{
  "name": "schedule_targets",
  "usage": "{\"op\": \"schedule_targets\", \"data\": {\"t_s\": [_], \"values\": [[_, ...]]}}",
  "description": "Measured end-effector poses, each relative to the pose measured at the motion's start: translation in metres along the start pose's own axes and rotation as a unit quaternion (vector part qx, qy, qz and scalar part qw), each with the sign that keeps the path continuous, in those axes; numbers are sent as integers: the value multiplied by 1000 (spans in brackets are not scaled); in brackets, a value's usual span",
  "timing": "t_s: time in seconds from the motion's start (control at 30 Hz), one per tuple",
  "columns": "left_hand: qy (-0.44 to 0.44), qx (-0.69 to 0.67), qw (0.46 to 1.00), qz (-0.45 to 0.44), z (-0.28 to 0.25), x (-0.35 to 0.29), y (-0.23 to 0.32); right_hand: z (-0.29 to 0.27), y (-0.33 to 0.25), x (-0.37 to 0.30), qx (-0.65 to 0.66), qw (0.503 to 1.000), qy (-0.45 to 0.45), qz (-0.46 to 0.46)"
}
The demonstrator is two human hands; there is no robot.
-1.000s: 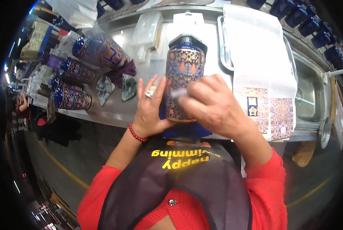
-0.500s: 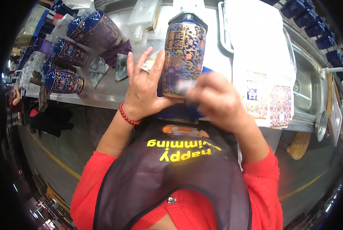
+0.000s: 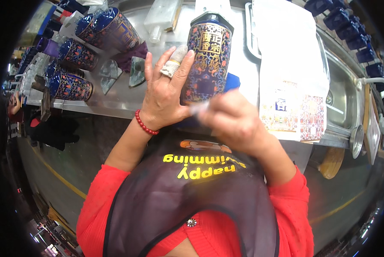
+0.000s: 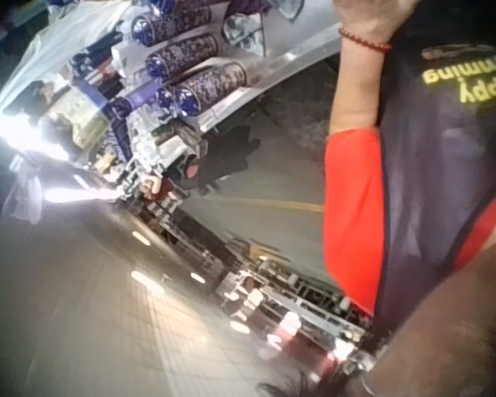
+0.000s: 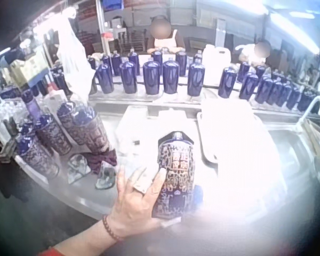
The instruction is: The person applies small decorative stickers to a blue cylindrical container using tweezers. They rotate the container to access different areas and carefully place each sticker onto the surface.
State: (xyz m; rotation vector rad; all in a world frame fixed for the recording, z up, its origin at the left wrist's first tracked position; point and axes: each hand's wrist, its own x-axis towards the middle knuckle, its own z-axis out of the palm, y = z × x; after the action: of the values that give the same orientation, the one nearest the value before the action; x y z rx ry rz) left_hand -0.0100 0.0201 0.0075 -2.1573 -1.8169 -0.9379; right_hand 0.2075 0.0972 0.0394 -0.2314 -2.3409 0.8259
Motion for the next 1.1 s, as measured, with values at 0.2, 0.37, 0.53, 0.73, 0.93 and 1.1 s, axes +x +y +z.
{"op": "schedule_targets", "data": {"t_s": [0.2,0.37,0.53,0.73,0.93,1.1], "values": [[-8,-76,997,-32,9,-6,-4,6,-3,3,-126,990,49,-30],[-16,-8,1000,-15,5,-2,-2,7,-4,0,-116,986,115,17],[-6,-15,1000,-15,2,2,1,8,-8,-3,9,999,-33,-32],[13,-49,999,-19,8,-1,0,9,-10,2,-14,994,-60,-94],[-4,-73,997,-20,12,-8,-5,11,-14,0,-97,991,-45,-84],[-51,-183,982,-20,13,-18,-18,7,-13,1,-214,974,71,-1]]}}
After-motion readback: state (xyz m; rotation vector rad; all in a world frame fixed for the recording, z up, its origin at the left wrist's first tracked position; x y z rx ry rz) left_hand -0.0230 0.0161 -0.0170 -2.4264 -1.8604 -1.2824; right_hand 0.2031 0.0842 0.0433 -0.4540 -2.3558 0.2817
